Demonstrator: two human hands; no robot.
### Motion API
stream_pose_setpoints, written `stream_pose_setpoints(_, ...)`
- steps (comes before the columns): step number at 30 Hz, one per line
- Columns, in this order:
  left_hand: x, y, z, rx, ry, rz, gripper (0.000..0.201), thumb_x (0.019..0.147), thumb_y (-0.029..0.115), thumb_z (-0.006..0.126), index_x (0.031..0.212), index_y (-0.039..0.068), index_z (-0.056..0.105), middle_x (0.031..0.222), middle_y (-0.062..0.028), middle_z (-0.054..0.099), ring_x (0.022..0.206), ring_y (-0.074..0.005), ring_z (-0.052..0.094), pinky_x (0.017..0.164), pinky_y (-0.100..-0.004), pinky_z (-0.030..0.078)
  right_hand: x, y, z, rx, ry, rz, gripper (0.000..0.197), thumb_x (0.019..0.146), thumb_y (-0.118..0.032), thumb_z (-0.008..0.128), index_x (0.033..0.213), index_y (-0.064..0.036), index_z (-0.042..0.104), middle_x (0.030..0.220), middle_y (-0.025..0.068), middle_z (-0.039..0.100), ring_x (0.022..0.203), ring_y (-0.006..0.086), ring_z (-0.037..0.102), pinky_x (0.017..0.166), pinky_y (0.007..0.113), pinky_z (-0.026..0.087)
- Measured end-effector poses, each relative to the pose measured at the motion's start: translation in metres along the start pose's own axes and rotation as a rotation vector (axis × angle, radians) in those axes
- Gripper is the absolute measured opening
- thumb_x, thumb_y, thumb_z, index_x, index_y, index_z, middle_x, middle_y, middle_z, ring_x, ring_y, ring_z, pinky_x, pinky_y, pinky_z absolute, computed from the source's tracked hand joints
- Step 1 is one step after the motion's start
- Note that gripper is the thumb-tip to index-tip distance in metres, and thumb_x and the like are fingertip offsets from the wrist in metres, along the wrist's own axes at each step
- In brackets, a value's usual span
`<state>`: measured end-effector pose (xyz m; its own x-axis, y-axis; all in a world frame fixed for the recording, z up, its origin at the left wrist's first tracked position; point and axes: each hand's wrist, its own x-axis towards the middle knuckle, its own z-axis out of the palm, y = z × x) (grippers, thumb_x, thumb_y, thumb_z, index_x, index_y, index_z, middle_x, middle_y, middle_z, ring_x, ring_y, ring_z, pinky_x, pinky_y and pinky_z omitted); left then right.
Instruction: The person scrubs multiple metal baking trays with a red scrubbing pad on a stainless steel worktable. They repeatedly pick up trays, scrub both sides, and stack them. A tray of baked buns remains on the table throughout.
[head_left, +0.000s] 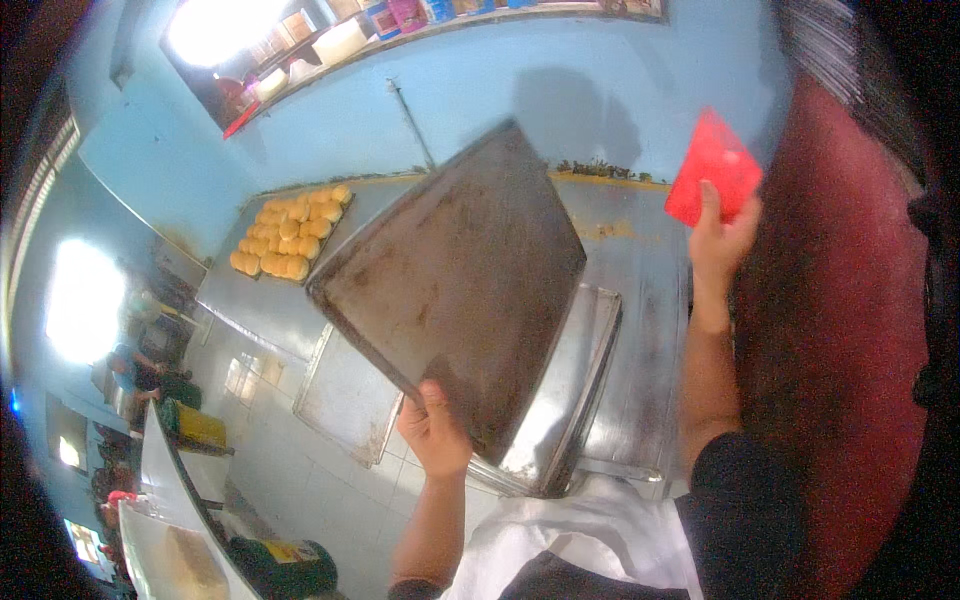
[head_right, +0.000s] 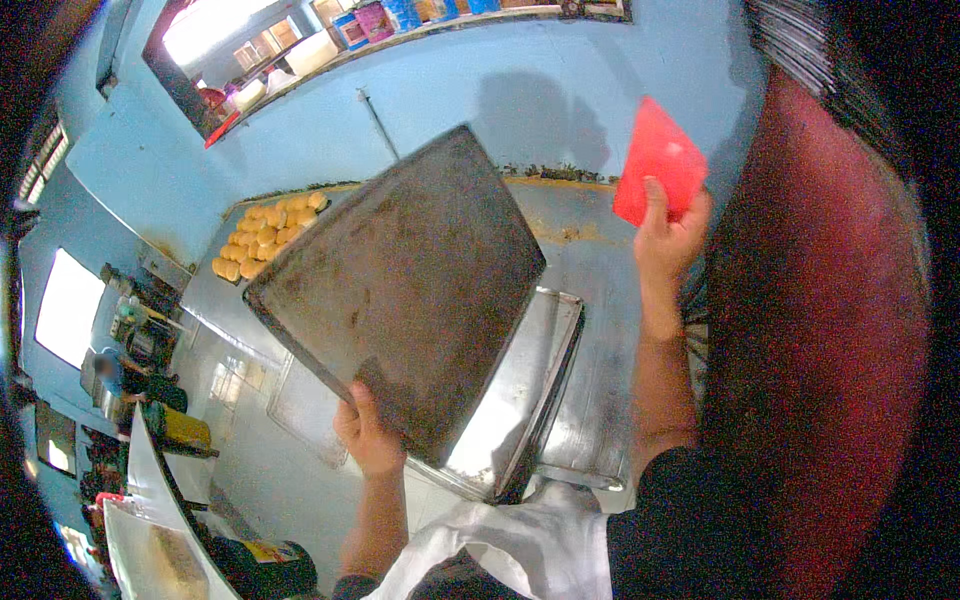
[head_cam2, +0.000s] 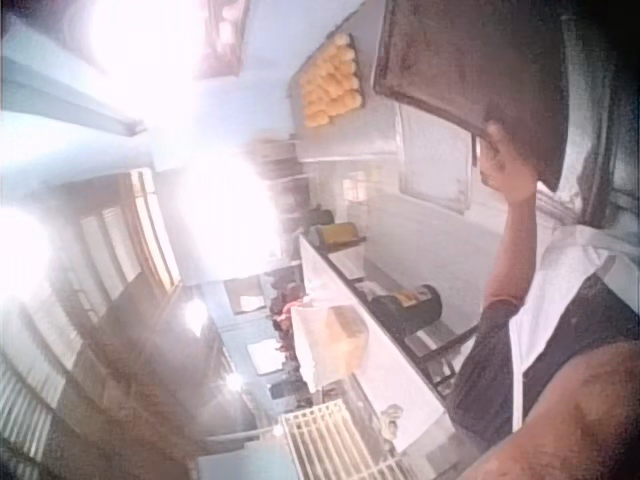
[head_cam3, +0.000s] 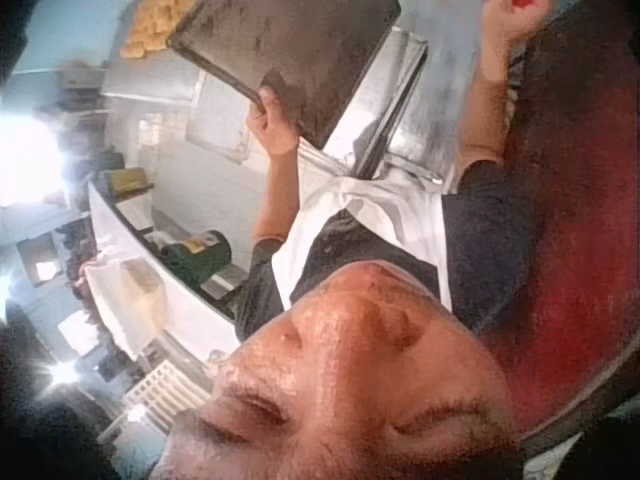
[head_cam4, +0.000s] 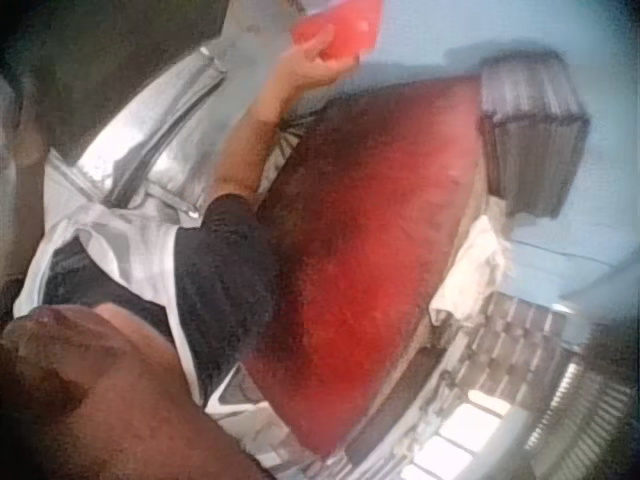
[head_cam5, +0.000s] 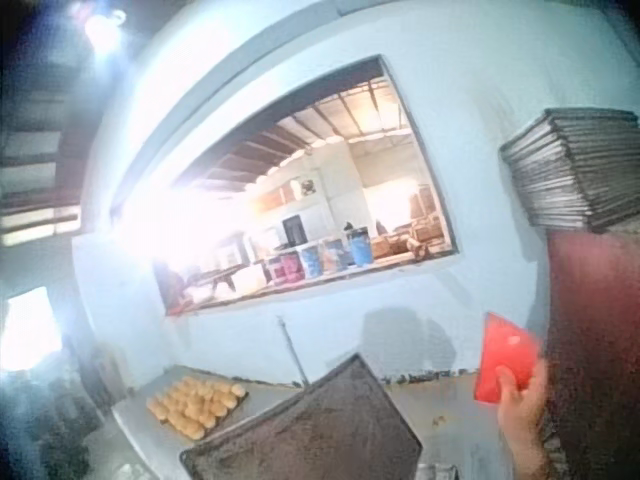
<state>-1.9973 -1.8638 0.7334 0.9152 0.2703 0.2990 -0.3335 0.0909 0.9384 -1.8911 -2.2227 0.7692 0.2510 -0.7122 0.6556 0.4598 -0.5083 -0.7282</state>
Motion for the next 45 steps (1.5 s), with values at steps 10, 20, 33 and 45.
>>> stream_pose_setpoints(10, 0.012, 0.002, -0.1, 0.375, 0.183, -0.071, 0.042, 0.101, 0.033, 0.05, 0.116, -0.005, 0.059, 0.104, -0.0149, 0.065, 0.096, -0.0255, 0.061, 0.085, -0.0375, 0.049, -0.208, -0.012, 0.027, -0.145, -0.871, 0.315, 0.044, 0.085, -0.013, 0.068, 0.124, 0.0, 0.052, 0.112, 0.0193, 0.066, 0.106, 0.0282, 0.064, 0.092, 0.038, 0.049)
stream_pose_setpoints(20, 0.055, -0.132, -0.316, -0.599, 0.545, -0.524, 0.054, 0.102, 0.038, 0.045, 0.137, -0.003, 0.041, 0.136, -0.0199, 0.051, 0.121, -0.038, 0.052, 0.101, -0.0528, 0.043, -0.272, -0.019, -0.028, -0.426, -1.038, 0.209, 0.051, 0.081, -0.019, 0.072, 0.123, 0.0011, 0.05, 0.108, 0.0235, 0.066, 0.099, 0.0376, 0.066, 0.086, 0.044, 0.051)
stream_pose_setpoints(33, -0.01, -0.145, -0.301, 0.68, 0.473, -0.506, 0.059, 0.099, 0.044, 0.046, 0.071, -0.005, 0.063, 0.087, -0.0184, 0.065, 0.082, -0.0285, 0.059, 0.072, -0.0453, 0.042, -0.271, -0.101, -0.027, -0.663, -1.273, 0.225, 0.037, 0.087, -0.016, 0.056, 0.123, -0.008, 0.056, 0.106, 0.0224, 0.065, 0.095, 0.0422, 0.063, 0.082, 0.047, 0.051)
stream_pose_setpoints(45, -0.135, -0.195, -0.129, 0.049, -0.019, -0.857, 0.064, 0.083, 0.012, 0.075, 0.133, -0.005, 0.038, 0.122, -0.0154, 0.055, 0.104, -0.0219, 0.057, 0.09, -0.0334, 0.047, -0.395, 0.029, -0.014, -0.678, -1.578, -0.324, 0.03, 0.086, -0.019, 0.054, 0.109, 0.0005, 0.056, 0.086, 0.0194, 0.064, 0.071, 0.0327, 0.068, 0.057, 0.046, 0.056)
